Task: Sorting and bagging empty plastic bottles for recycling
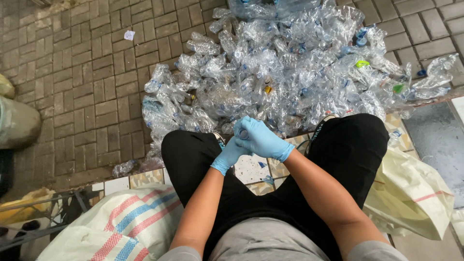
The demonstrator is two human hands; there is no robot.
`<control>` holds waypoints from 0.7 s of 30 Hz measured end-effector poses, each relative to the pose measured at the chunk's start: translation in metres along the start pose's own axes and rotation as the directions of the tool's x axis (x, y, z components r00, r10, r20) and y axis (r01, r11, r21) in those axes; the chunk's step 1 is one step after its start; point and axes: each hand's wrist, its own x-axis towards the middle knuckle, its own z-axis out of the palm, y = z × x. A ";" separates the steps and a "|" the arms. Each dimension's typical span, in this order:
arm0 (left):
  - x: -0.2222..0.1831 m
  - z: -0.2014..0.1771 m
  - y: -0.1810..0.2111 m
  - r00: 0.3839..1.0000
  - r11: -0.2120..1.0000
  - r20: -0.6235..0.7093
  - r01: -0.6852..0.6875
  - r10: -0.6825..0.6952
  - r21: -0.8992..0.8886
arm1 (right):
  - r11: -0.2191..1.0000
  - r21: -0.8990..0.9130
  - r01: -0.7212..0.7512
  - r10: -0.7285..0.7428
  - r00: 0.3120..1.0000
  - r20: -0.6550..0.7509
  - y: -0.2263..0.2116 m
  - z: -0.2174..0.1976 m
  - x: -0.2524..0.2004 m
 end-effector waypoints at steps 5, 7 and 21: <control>-0.003 0.025 0.038 0.979 0.993 -0.181 -0.079 0.095 0.093 | 0.987 0.134 0.090 -0.081 0.994 -0.069 0.017 0.004 0.007; 0.000 0.015 0.011 0.962 0.963 -0.242 -0.063 0.128 0.262 | 0.974 0.184 0.130 -0.116 0.989 -0.086 0.017 0.000 0.005; -0.183 0.045 0.193 0.561 0.206 -0.299 0.225 0.772 0.952 | 0.892 0.396 0.219 -0.158 0.971 -0.180 0.035 0.005 0.025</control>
